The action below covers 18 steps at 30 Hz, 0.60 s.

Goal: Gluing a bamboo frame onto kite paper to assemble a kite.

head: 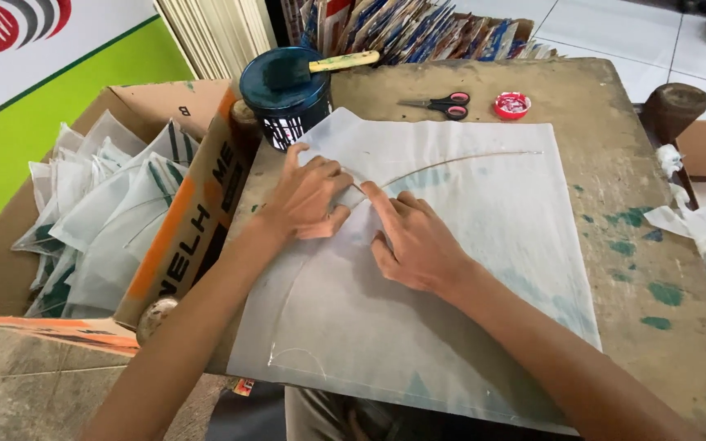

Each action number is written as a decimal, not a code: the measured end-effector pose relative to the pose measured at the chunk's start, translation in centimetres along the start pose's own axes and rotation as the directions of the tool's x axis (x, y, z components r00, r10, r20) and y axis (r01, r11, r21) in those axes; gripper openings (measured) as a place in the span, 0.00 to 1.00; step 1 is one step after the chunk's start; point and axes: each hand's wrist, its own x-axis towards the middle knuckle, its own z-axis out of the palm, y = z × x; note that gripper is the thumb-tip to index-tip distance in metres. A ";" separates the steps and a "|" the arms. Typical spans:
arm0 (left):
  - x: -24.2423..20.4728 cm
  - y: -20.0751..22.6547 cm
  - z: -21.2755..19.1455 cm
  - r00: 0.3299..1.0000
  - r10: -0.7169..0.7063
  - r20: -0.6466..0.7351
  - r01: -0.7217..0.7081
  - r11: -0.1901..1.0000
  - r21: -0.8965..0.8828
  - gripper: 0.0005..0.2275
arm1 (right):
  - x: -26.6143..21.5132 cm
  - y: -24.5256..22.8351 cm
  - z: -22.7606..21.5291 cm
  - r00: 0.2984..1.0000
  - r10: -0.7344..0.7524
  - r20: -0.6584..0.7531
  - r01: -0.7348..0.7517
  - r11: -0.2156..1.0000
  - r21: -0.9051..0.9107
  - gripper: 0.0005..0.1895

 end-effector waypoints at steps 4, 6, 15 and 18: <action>0.4 0.0 0.7 0.996 -0.090 -0.008 0.090 0.995 -0.041 0.11 | -0.2 0.3 0.0 1.000 0.007 0.028 -0.008 0.999 0.036 0.41; 0.8 0.7 -0.2 0.992 -0.126 0.011 0.126 0.989 -0.075 0.12 | -0.1 0.3 0.0 1.000 0.005 0.023 -0.006 0.999 0.032 0.40; 1.8 0.8 0.0 0.980 -0.178 0.091 0.185 0.980 -0.075 0.11 | 0.1 0.2 -3.0 0.999 0.030 0.046 -0.038 0.983 0.178 0.40; 1.6 1.0 -0.1 0.979 -0.179 0.093 0.187 0.979 -0.077 0.12 | -0.4 0.5 -3.3 0.997 0.036 0.071 -0.053 0.964 0.262 0.40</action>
